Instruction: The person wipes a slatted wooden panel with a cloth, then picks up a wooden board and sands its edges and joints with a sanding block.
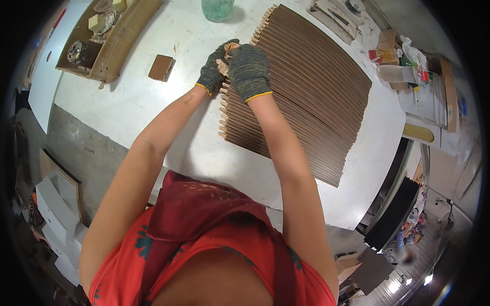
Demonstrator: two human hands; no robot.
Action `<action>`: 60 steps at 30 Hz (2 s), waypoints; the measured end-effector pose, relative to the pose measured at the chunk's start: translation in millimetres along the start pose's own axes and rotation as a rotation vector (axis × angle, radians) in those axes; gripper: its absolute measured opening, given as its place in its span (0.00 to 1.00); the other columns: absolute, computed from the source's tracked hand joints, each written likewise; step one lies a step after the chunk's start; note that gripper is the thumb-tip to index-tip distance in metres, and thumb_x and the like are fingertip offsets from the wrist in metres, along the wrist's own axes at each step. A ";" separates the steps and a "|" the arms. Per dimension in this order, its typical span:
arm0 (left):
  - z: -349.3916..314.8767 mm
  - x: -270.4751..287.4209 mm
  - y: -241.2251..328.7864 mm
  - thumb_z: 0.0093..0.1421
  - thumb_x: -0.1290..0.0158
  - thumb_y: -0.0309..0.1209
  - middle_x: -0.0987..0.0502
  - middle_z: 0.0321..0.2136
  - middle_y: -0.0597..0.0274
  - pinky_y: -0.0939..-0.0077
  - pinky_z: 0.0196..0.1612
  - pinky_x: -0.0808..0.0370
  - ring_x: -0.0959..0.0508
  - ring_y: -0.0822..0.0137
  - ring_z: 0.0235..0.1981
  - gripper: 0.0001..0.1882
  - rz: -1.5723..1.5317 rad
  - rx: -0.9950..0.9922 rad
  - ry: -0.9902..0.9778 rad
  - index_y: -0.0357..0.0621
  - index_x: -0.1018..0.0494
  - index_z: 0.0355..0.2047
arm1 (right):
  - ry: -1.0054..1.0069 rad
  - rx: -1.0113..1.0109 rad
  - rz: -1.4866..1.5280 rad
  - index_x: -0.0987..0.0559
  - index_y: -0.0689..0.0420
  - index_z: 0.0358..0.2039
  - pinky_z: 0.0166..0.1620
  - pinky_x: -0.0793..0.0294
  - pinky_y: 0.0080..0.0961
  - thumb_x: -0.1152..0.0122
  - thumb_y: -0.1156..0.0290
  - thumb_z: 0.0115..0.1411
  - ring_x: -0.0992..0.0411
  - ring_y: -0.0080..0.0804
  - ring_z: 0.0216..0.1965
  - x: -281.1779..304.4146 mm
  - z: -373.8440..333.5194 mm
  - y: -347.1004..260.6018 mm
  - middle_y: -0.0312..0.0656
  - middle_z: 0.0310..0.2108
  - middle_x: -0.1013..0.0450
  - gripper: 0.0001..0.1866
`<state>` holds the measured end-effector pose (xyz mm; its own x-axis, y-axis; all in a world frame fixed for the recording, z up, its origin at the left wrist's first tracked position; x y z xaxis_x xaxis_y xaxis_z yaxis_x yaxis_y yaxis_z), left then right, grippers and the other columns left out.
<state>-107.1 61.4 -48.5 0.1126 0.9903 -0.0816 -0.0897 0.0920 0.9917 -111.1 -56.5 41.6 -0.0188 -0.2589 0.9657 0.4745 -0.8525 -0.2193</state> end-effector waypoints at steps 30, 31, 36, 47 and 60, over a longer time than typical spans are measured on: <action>-4.1 -1.8 11.2 0.67 0.50 0.25 0.32 0.62 0.51 0.71 0.65 0.34 0.31 0.62 0.63 0.28 -0.079 0.102 0.003 0.38 0.42 0.67 | 0.268 0.065 0.252 0.18 0.56 0.40 0.50 0.27 0.38 0.37 0.67 0.58 0.26 0.43 0.44 57.2 -82.9 67.8 0.45 0.40 0.23 0.12; -5.4 -3.1 12.0 0.67 0.50 0.25 0.32 0.62 0.51 0.71 0.66 0.34 0.32 0.62 0.64 0.29 -0.101 0.087 0.007 0.38 0.42 0.67 | 0.191 -0.074 0.246 0.17 0.56 0.41 0.50 0.27 0.37 0.37 0.66 0.57 0.26 0.43 0.44 64.9 -104.0 81.6 0.45 0.39 0.23 0.12; -3.2 -4.5 11.1 0.67 0.51 0.24 0.33 0.64 0.52 0.71 0.67 0.35 0.33 0.62 0.65 0.28 -0.047 0.087 -0.042 0.40 0.42 0.67 | 0.047 -0.172 0.098 0.17 0.55 0.41 0.45 0.26 0.40 0.37 0.70 0.57 0.25 0.47 0.38 70.1 -133.3 103.0 0.47 0.39 0.22 0.11; 2.0 -3.5 9.5 0.66 0.46 0.28 0.29 0.61 0.57 0.71 0.65 0.34 0.30 0.65 0.62 0.28 0.173 0.058 -0.015 0.44 0.37 0.65 | -0.012 0.265 0.004 0.16 0.52 0.39 0.48 0.27 0.39 0.38 0.65 0.57 0.25 0.43 0.42 41.5 -25.7 32.6 0.43 0.38 0.22 0.11; -6.4 -2.5 23.4 0.68 0.52 0.27 0.31 0.62 0.52 0.71 0.67 0.35 0.32 0.62 0.64 0.27 -0.003 0.075 -0.034 0.39 0.41 0.67 | 0.107 -0.340 -0.071 0.20 0.56 0.50 0.51 0.25 0.38 0.39 0.71 0.60 0.24 0.47 0.46 95.1 -170.5 151.7 0.50 0.48 0.24 0.16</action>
<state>-115.9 61.8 -25.7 0.1465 0.9858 -0.0827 -0.0149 0.0858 0.9962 -191.0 -287.8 76.5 -0.1417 -0.2241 0.9642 0.1491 -0.9678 -0.2030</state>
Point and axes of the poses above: each hand's wrist, its own z-axis towards the middle knuckle, its own x-axis out of the back of the hand, y = z × x, the point moved 1 cm from there along z, towards the middle knuckle
